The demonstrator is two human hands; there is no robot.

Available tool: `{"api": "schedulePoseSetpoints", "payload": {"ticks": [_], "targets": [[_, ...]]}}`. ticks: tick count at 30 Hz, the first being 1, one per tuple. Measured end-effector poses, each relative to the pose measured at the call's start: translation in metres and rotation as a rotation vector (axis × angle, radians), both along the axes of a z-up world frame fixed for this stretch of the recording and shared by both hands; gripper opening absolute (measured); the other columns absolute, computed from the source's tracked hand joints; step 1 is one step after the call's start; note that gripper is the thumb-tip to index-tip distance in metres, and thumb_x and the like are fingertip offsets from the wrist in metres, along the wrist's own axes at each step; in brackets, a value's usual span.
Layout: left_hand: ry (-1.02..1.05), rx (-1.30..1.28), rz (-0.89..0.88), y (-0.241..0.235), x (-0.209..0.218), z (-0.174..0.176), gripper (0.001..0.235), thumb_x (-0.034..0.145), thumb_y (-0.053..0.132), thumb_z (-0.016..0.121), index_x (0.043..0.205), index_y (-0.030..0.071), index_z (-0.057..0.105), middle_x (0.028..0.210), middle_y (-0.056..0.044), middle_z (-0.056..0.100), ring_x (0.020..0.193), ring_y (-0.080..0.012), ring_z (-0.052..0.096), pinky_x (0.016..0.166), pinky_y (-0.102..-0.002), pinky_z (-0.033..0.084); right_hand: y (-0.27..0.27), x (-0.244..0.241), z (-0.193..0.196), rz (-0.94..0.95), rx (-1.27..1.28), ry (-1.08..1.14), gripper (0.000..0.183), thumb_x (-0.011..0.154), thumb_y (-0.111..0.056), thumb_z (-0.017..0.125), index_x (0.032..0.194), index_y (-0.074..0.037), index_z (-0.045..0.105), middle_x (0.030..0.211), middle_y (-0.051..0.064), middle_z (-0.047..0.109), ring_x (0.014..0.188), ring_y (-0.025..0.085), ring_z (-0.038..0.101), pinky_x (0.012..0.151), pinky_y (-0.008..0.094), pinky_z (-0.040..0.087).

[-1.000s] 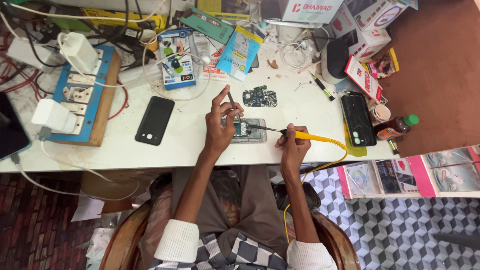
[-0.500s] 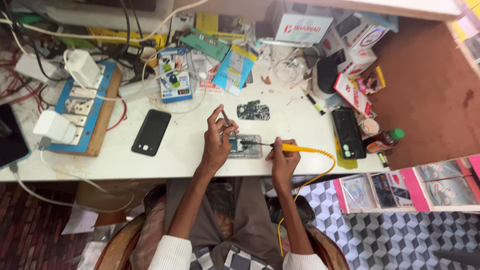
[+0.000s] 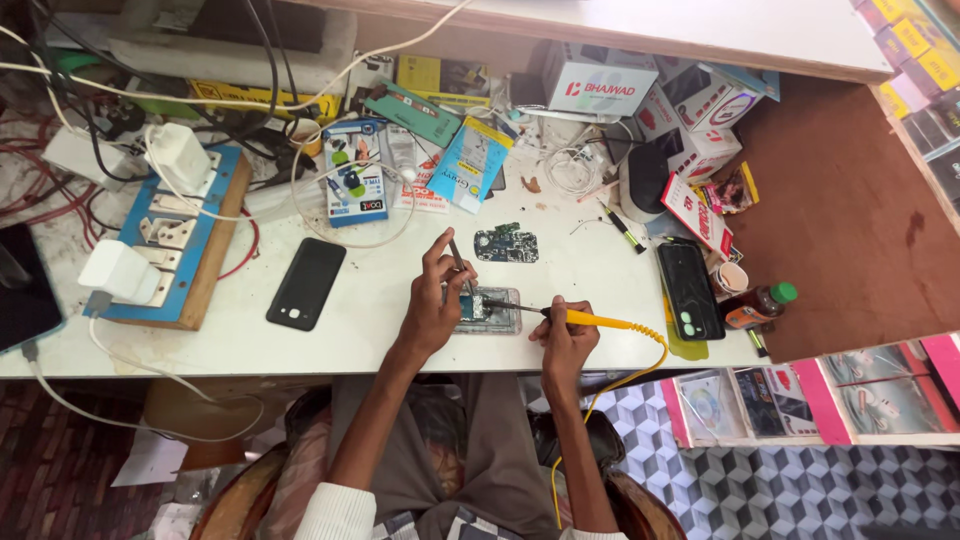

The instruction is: The person uses a soldering iron and tweezers to work on a small circuit board placed on a white workbench. The person repeatedly applies the soldering iron to specific points on the board while holding it steady with tweezers.

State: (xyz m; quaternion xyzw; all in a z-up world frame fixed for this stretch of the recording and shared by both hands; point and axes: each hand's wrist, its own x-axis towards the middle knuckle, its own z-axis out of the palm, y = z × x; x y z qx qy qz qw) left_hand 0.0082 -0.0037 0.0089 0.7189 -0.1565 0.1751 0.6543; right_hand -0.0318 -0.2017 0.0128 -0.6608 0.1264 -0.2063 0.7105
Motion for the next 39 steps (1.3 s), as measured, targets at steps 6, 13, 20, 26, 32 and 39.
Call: {"api": "schedulePoseSetpoints", "payload": {"ticks": [6, 13, 20, 26, 32, 39], "targets": [[0.01, -0.039, -0.058, 0.005, 0.002, 0.001, 0.061, 0.107, 0.003, 0.052, 0.16, 0.006, 0.023, 0.097, -0.014, 0.074, 0.095, -0.0218, 0.074, 0.091, -0.036, 0.057, 0.0, 0.0, -0.001, -0.008, -0.031, 0.005, 0.024, 0.103, -0.02, 0.063, 0.087, -0.005, 0.053, 0.058, 0.002, 0.056, 0.046, 0.009, 0.054, 0.045, 0.022, 0.038], [-0.042, 0.015, -0.022, 0.002, -0.006, 0.005, 0.06, 0.105, -0.002, 0.051, 0.158, 0.01, 0.028, 0.1, -0.013, 0.075, 0.097, -0.0243, 0.076, 0.087, -0.036, 0.06, 0.002, 0.001, -0.003, -0.023, -0.053, -0.037, 0.025, 0.104, -0.019, 0.064, 0.089, -0.005, 0.051, 0.058, 0.002, 0.056, 0.046, 0.009, 0.053, 0.045, 0.022, 0.038], [-0.001, 0.001, -0.031, 0.005, -0.002, 0.006, 0.065, 0.102, -0.004, 0.056, 0.158, 0.01, 0.026, 0.102, -0.015, 0.076, 0.098, -0.0228, 0.078, 0.087, -0.033, 0.062, 0.003, -0.004, 0.0, -0.01, -0.076, -0.048, 0.022, 0.105, -0.019, 0.062, 0.091, -0.004, 0.053, 0.058, 0.002, 0.056, 0.047, 0.008, 0.052, 0.046, 0.022, 0.037], [0.044, -0.006, -0.052, 0.013, 0.006, 0.012, 0.07, 0.099, -0.005, 0.058, 0.159, 0.009, 0.024, 0.103, -0.016, 0.078, 0.099, -0.0226, 0.078, 0.087, -0.034, 0.061, 0.005, -0.005, 0.006, 0.021, -0.083, -0.025, 0.022, 0.106, -0.021, 0.06, 0.092, -0.005, 0.053, 0.06, 0.001, 0.057, 0.05, 0.007, 0.053, 0.048, 0.022, 0.038], [0.003, 0.074, -0.046, 0.009, 0.001, 0.017, 0.071, 0.099, -0.004, 0.062, 0.159, 0.013, 0.028, 0.104, -0.014, 0.078, 0.099, -0.0233, 0.078, 0.086, -0.035, 0.061, 0.006, -0.003, 0.005, 0.014, -0.085, -0.043, 0.023, 0.106, -0.02, 0.061, 0.092, -0.005, 0.052, 0.059, 0.002, 0.056, 0.05, 0.007, 0.051, 0.048, 0.022, 0.037], [-0.055, 0.104, -0.034, 0.005, -0.003, 0.019, 0.066, 0.099, -0.004, 0.064, 0.156, 0.013, 0.036, 0.102, -0.011, 0.077, 0.093, -0.0217, 0.078, 0.084, -0.035, 0.061, 0.001, -0.001, -0.002, 0.021, -0.057, -0.068, 0.022, 0.106, -0.019, 0.061, 0.093, -0.003, 0.052, 0.06, 0.002, 0.056, 0.049, 0.007, 0.052, 0.047, 0.022, 0.037]]}}
